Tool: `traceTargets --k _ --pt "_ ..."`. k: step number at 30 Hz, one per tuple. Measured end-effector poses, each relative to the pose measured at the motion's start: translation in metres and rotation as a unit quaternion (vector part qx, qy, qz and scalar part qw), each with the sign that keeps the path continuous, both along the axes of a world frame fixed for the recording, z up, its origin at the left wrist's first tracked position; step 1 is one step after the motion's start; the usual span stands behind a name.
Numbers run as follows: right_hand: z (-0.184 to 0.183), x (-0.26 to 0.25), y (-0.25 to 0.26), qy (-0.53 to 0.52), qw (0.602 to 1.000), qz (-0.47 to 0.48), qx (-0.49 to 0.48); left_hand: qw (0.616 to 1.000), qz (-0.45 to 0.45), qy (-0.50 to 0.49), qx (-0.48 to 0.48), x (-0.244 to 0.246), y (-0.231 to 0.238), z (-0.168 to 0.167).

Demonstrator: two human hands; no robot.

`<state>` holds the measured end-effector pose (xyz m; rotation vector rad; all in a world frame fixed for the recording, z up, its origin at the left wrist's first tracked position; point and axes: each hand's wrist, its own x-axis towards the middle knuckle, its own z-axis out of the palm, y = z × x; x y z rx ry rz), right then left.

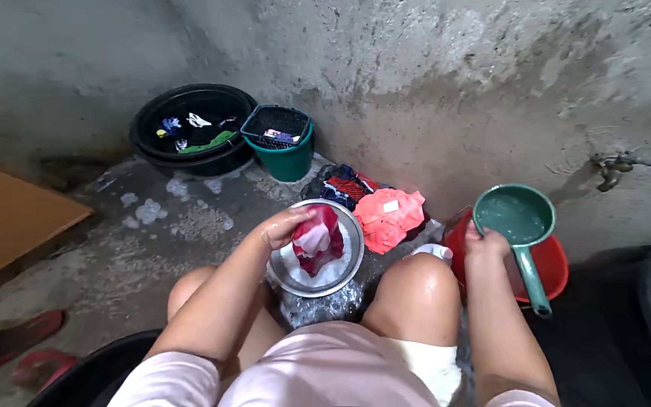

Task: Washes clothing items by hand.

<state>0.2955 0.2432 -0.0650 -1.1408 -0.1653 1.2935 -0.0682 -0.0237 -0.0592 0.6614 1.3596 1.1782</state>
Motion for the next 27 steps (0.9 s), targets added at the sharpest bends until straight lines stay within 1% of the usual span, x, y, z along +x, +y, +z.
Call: traceTargets --k 1,2,3,4,6,9,11,13,15,16,18,20,21,24,25,27 --pt "0.011 -0.013 -0.007 0.008 1.000 0.022 0.014 0.999 0.037 -0.038 0.001 -0.001 0.000 -0.014" --pt "0.020 -0.025 -0.014 0.018 0.998 0.044 0.030 0.998 0.044 -0.034 -0.025 -0.001 0.001 -0.030" --pt "0.028 -0.038 -0.019 0.028 0.996 0.066 0.044 0.998 0.038 -0.010 -0.056 0.004 0.006 -0.040" --pt "0.036 -0.052 -0.024 0.038 0.994 0.090 0.059 0.996 0.017 0.023 -0.080 0.011 0.015 -0.042" --pt "0.052 -0.084 -0.039 0.061 0.986 0.134 0.076 0.989 -0.039 0.099 -0.099 0.026 0.035 -0.034" --pt "0.076 -0.135 -0.072 0.122 0.969 0.209 0.057 0.967 -0.117 0.207 -0.089 0.038 0.058 -0.013" --pt "0.085 -0.168 -0.087 0.162 0.951 0.262 0.031 0.955 -0.153 0.245 -0.075 0.041 0.068 0.005" --pt "0.082 -0.197 -0.097 0.168 0.934 0.315 0.018 0.946 -0.174 0.258 -0.092 0.045 0.075 0.028" --pt "0.068 -0.220 -0.102 0.128 0.920 0.371 0.017 0.917 -0.215 0.315 -0.115 0.040 0.086 0.033" --pt "0.061 -0.229 -0.104 0.109 0.909 0.402 0.022 0.892 -0.237 0.364 -0.128 0.037 0.088 0.033" --pt "0.050 -0.244 -0.108 0.067 0.891 0.449 0.017 0.826 -0.294 0.455 -0.157 0.032 0.090 0.031" --pt "0.045 -0.252 -0.112 0.041 0.870 0.492 -0.004 0.759 -0.372 0.504 -0.175 0.030 0.089 0.024" --pt "0.042 -0.255 -0.114 0.030 0.862 0.505 -0.015 0.745 -0.390 0.510 -0.180 0.028 0.088 0.016" --pt "0.031 -0.260 -0.116 0.003 0.846 0.533 -0.024 0.764 -0.370 0.485 -0.210 0.021 0.086 -0.015" --pt "0.028 -0.261 -0.116 -0.003 0.842 0.539 -0.020 0.760 -0.369 0.495 -0.204 0.018 0.085 -0.026" --pt "0.024 -0.264 -0.117 -0.008 0.837 0.547 -0.012 0.722 -0.393 0.544 -0.170 0.017 0.082 -0.032"
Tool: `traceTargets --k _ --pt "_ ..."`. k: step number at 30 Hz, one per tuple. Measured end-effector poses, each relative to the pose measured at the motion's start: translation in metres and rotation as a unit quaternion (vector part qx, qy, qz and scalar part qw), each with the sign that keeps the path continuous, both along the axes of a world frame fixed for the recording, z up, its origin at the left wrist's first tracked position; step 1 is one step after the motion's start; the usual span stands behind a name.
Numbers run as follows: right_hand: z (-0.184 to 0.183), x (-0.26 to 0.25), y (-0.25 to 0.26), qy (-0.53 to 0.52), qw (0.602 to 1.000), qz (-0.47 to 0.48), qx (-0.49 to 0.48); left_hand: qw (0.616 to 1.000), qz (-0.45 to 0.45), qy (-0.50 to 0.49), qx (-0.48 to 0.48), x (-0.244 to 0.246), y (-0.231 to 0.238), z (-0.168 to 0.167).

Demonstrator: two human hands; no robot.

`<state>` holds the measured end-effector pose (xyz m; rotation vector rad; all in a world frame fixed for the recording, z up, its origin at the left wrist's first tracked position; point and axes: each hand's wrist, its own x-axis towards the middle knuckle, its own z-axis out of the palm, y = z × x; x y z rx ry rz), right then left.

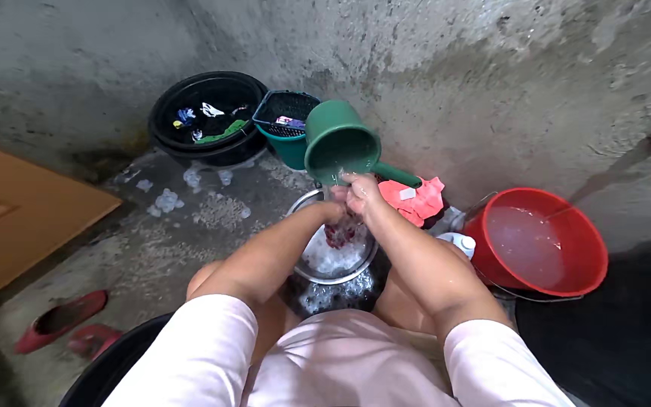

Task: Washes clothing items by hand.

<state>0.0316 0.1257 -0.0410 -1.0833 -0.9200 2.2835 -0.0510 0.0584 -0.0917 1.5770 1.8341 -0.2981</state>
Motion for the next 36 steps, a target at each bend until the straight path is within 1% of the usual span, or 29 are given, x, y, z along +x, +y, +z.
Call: traceTargets --k 1,3,4,6,8,9,10,11,13,16,18,19,20,21,22,23,24,25,26,28,30,31,33,35,36 --pt "0.001 -0.001 -0.001 -0.003 1.000 0.003 0.000 1.000 -0.017 0.008 0.015 0.003 -0.002 0.006" --pt "0.002 -0.004 -0.005 -0.005 1.000 0.008 0.014 1.000 0.004 -0.011 0.029 0.009 -0.003 0.021" --pt "0.002 -0.006 -0.008 0.005 0.999 0.003 0.036 0.999 0.013 -0.019 0.039 0.009 -0.001 0.024" --pt "-0.003 -0.005 -0.009 0.022 0.995 0.003 0.101 0.998 0.016 -0.010 0.056 0.005 0.002 0.019" --pt "-0.010 0.000 -0.005 0.032 0.988 -0.026 0.151 0.998 0.001 -0.005 0.057 0.008 0.003 0.025" --pt "-0.010 0.005 -0.002 0.037 0.986 -0.052 0.156 0.997 0.014 -0.021 0.070 0.008 0.003 0.025" --pt "-0.010 0.012 0.004 0.047 0.982 -0.095 0.155 0.994 0.048 -0.043 0.090 0.006 0.006 0.018" --pt "-0.010 0.018 0.014 0.052 0.977 -0.148 0.144 0.992 0.056 -0.054 0.103 0.004 0.007 0.016" --pt "-0.001 0.042 0.039 0.029 0.960 -0.247 0.124 0.986 0.075 -0.081 0.128 0.001 0.007 0.012" --pt "0.000 0.103 0.092 -0.032 0.925 -0.375 0.059 0.985 0.094 -0.090 0.109 0.000 0.003 0.015" --pt "-0.014 0.160 0.117 -0.034 0.888 -0.457 0.024 0.982 0.105 -0.108 0.111 -0.002 -0.001 0.019" --pt "-0.029 0.191 0.121 -0.007 0.871 -0.488 0.051 0.980 0.110 -0.119 0.115 -0.003 -0.003 0.022" --pt "-0.063 0.224 0.125 0.051 0.852 -0.496 0.157 0.978 0.113 -0.125 0.119 -0.005 -0.005 0.024" --pt "-0.110 0.259 0.137 0.135 0.817 -0.458 0.322 0.977 0.115 -0.128 0.126 -0.006 -0.007 0.028" --pt "-0.072 0.268 0.135 0.065 0.837 -0.525 0.141 0.975 0.119 -0.133 0.134 -0.007 -0.007 0.032" --pt "-0.050 0.273 0.142 0.019 0.831 -0.555 0.032 0.973 0.125 -0.137 0.140 -0.009 -0.007 0.035" --pt "-0.043 0.273 0.149 -0.007 0.837 -0.548 0.000 0.971 0.134 -0.139 0.143 -0.009 -0.007 0.041" --pt "-0.041 0.267 0.149 -0.035 0.859 -0.512 0.011 0.970 0.139 -0.137 0.145 -0.008 -0.007 0.049" --pt "-0.040 0.255 0.145 -0.070 0.888 -0.453 0.041 0.970 0.137 -0.132 0.149 -0.007 -0.006 0.061" --pt "-0.042 0.215 0.133 -0.120 0.940 -0.306 0.095 0.972 0.120 -0.111 0.168 -0.001 -0.007 0.094" --pt "-0.053 0.162 0.113 -0.122 0.970 -0.172 0.119 0.969 0.115 -0.099 0.196 0.007 -0.010 0.133" --pt "-0.061 0.137 0.096 -0.119 0.979 -0.105 0.125 0.965 0.119 -0.100 0.213 0.010 -0.012 0.155" --pt "-0.092 0.096 0.056 -0.132 0.984 0.012 0.118 0.951 0.140 -0.119 0.247 0.013 -0.018 0.194" --pt "-0.135 0.061 0.018 -0.177 0.980 0.046 0.083 0.931 0.165 -0.146 0.291 0.012 -0.025 0.227" --pt "-0.146 0.050 -0.001 -0.165 0.984 0.059 0.031 0.916 0.180 -0.167 0.316 0.010 -0.029 0.238"
